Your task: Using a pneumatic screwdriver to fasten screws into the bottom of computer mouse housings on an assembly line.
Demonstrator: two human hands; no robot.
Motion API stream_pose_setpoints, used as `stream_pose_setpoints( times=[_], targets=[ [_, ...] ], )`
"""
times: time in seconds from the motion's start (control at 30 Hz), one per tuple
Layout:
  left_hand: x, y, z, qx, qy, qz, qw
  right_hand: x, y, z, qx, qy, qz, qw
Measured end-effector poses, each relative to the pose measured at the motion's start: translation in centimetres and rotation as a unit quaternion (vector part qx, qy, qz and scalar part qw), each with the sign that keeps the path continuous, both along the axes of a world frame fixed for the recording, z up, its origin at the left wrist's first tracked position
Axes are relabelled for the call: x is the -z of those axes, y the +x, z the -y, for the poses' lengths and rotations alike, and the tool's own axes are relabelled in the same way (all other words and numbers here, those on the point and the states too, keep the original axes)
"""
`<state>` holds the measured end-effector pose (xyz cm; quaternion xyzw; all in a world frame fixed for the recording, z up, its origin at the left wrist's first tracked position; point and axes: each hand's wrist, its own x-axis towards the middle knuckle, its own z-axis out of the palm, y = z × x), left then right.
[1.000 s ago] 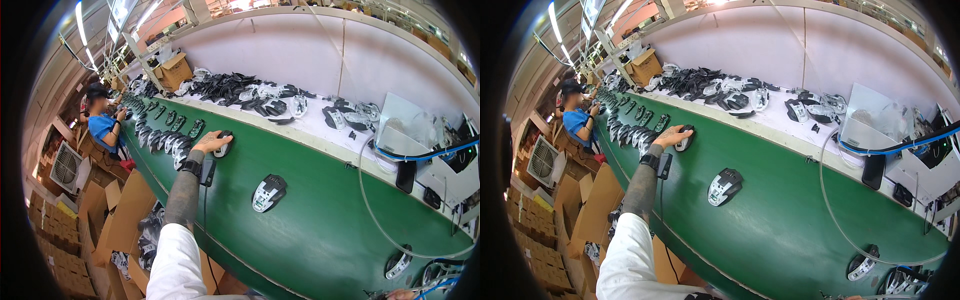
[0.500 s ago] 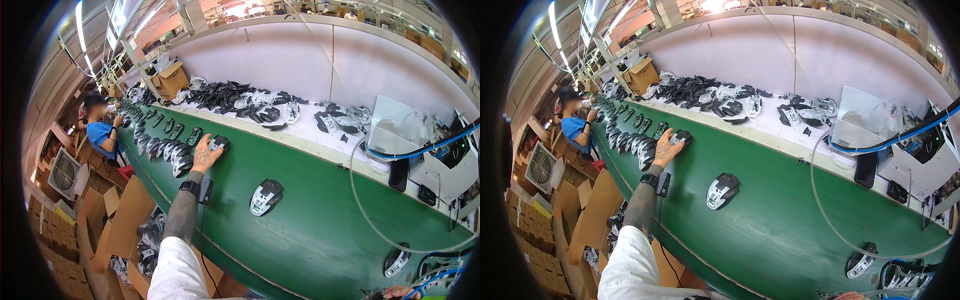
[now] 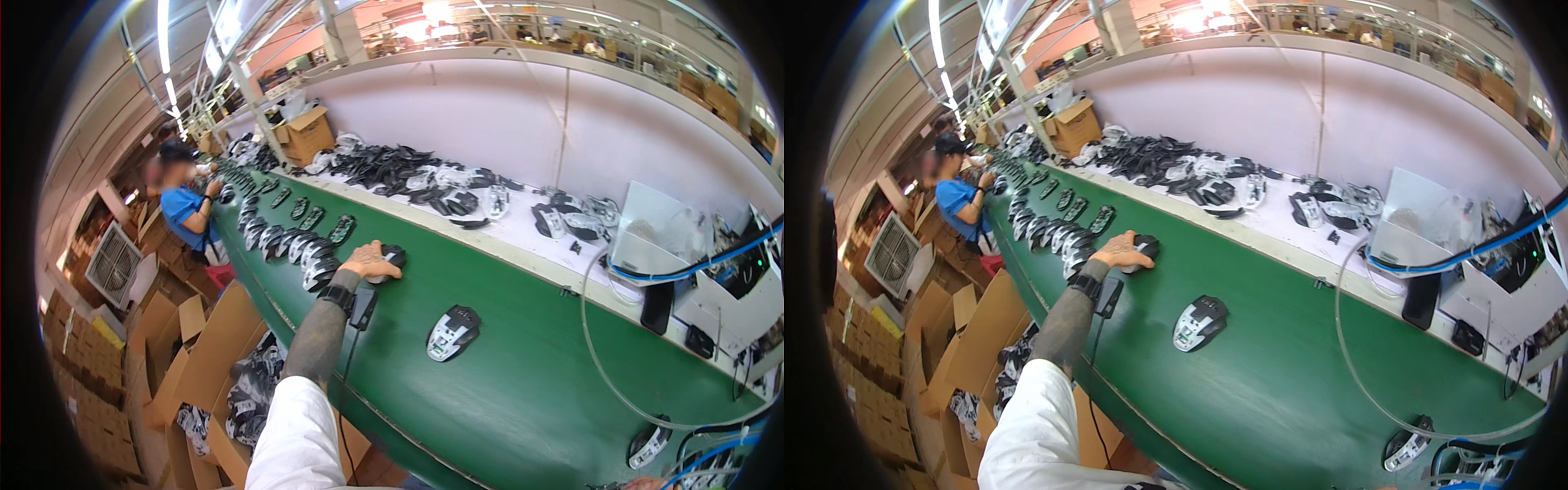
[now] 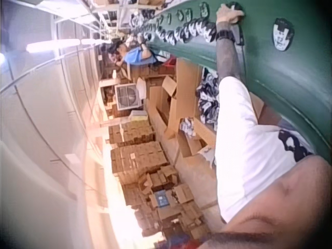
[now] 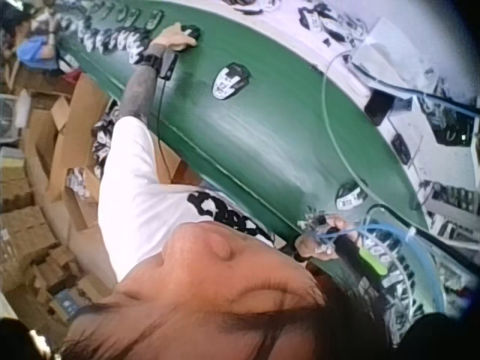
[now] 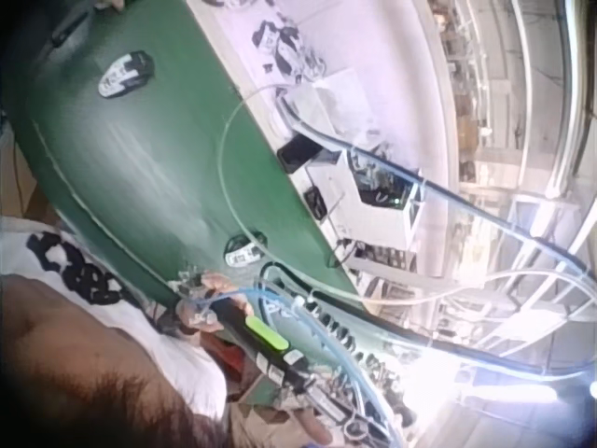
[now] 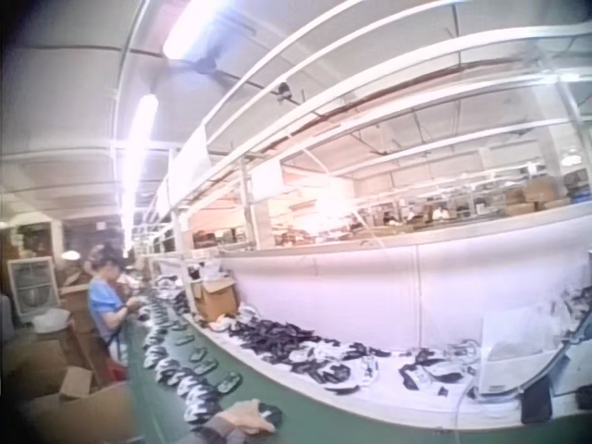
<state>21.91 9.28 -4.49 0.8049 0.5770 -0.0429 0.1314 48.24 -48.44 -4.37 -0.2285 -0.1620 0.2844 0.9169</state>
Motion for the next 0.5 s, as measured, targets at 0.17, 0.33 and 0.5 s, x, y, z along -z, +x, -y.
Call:
stream_pose_setpoints(
  times=[0.17, 0.33, 0.5],
  targets=[
    [0.2, -1.4, 0.8, 0.004, -0.008, 0.042, 0.999, -0.1, -1.6, -1.4, 0.079, -0.045, 0.034, 0.995],
    [2.0, -3.2, 5.4, 0.099, 0.248, 0.047, 0.962, -0.2, -1.8, -1.7, 0.097, -0.054, 0.053, 0.992],
    [1.8, -3.1, 9.8, 0.213, 0.406, 0.095, 0.884, -0.5, -1.9, -1.8, 0.1, -0.052, 0.065, 0.991]
  ],
)
